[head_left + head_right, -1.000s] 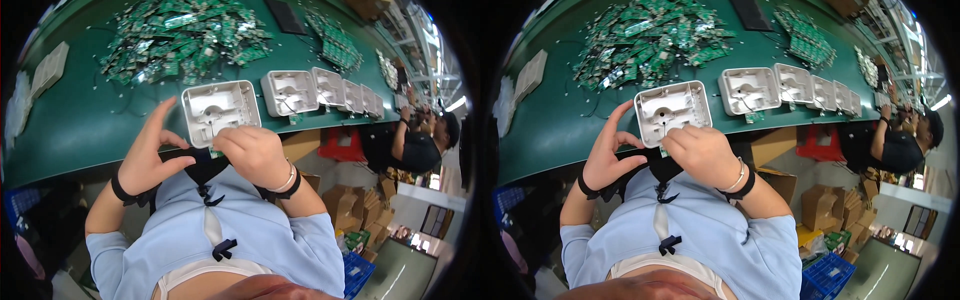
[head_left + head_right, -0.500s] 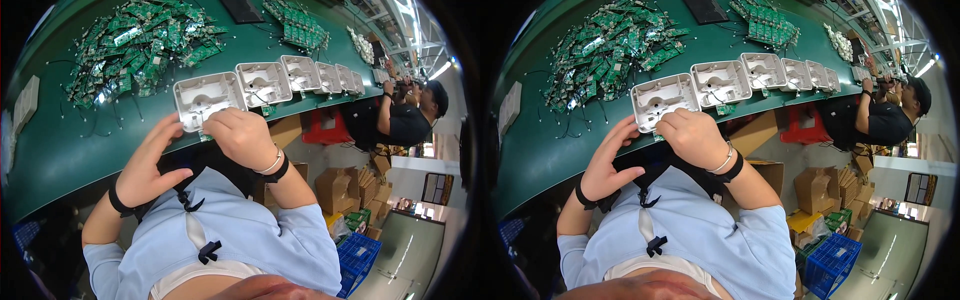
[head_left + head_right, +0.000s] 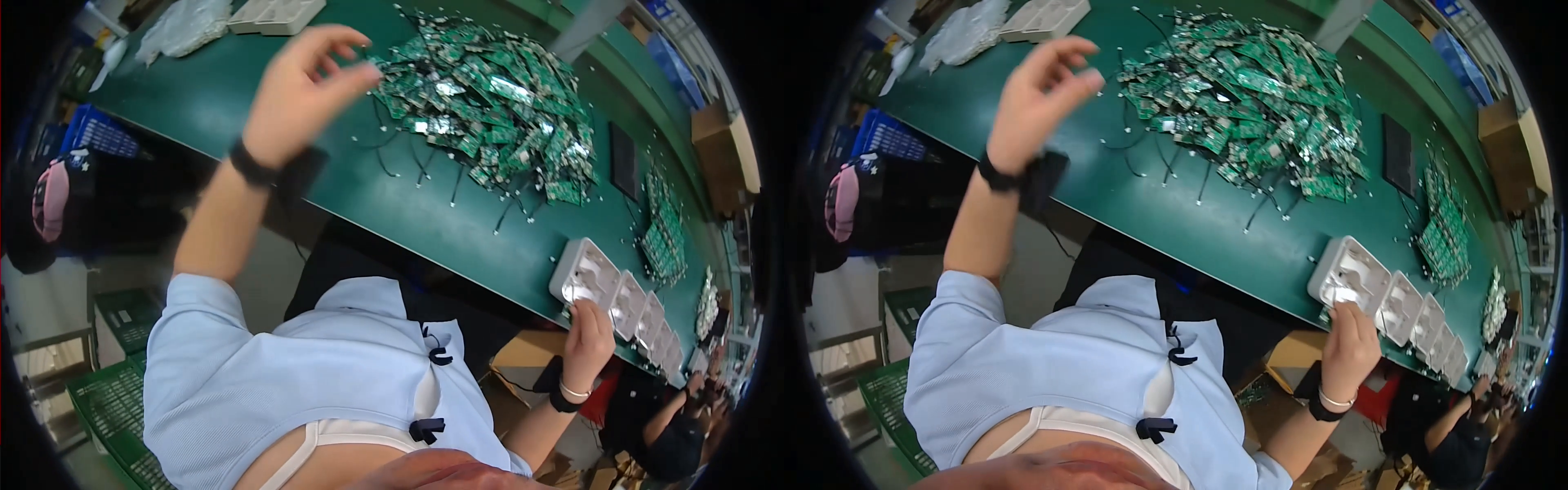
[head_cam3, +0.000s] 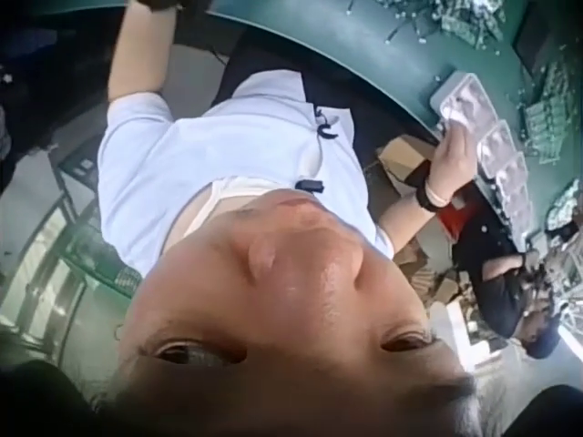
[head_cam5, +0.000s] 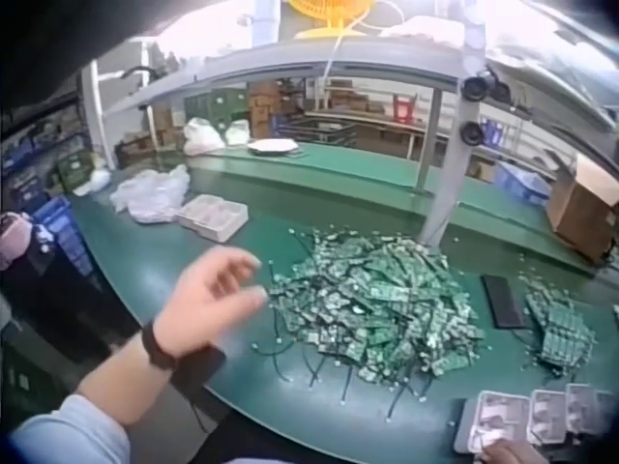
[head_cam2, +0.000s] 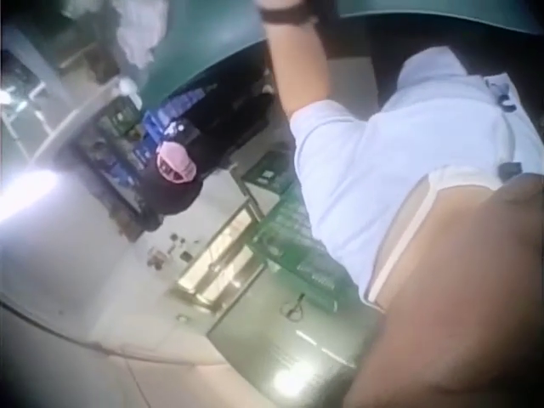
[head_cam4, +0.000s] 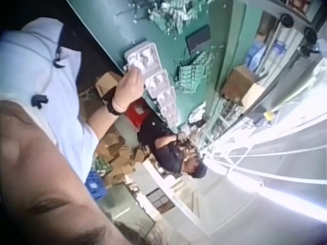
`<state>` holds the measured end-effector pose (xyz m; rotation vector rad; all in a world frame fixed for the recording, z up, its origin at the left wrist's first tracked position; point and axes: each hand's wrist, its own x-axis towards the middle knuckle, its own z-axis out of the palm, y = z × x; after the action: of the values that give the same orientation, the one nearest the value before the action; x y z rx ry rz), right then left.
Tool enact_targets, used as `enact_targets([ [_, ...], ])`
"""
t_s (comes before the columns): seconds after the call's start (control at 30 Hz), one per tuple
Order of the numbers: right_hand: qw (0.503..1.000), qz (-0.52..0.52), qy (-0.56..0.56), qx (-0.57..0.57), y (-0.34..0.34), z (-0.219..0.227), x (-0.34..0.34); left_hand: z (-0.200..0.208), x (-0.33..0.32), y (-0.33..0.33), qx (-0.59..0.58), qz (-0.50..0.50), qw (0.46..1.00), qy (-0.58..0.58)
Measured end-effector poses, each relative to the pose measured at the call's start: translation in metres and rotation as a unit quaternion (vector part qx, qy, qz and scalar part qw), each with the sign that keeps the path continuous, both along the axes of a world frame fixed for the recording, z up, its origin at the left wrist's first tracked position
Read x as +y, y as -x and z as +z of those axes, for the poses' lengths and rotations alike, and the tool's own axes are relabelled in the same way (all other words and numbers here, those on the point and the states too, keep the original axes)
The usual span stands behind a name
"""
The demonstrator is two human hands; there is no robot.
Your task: Assembling printed circuit boards into plastic housings and organizing them on the workbench.
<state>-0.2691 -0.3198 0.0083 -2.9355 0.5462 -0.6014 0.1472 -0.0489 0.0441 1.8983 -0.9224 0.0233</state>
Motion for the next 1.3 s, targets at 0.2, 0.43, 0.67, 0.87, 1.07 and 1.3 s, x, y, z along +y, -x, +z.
enact_targets([
  [0.2, 0.999, -0.024, 0.038, 0.010, 0.016, -0.002, -0.027, -0.033, 0.082, -0.222, -0.195, 0.243, 0.918, -0.246],
  [0.43, 0.991, -0.109, 0.050, 0.052, 0.027, 0.000, -0.029, -0.055, 0.058, -0.315, -0.145, 0.241, 0.847, -0.451],
  [0.67, 0.992, -0.103, 0.015, -0.071, -0.017, 0.016, 0.014, -0.055, 0.055, -0.309, -0.118, 0.218, 0.857, -0.452],
  [0.87, 0.798, -0.040, -0.577, -0.171, -0.113, 0.027, 0.052, -0.013, 0.082, -0.186, -0.036, 0.137, 0.904, -0.404],
  [1.07, 0.890, -0.087, -0.437, -0.093, -0.186, 0.012, -0.004, -0.032, 0.135, -0.040, -0.180, 0.087, 0.950, -0.239],
  [1.3, 0.975, -0.063, -0.208, -0.056, -0.206, -0.002, -0.040, -0.041, 0.133, 0.036, -0.197, 0.054, 0.943, -0.263],
])
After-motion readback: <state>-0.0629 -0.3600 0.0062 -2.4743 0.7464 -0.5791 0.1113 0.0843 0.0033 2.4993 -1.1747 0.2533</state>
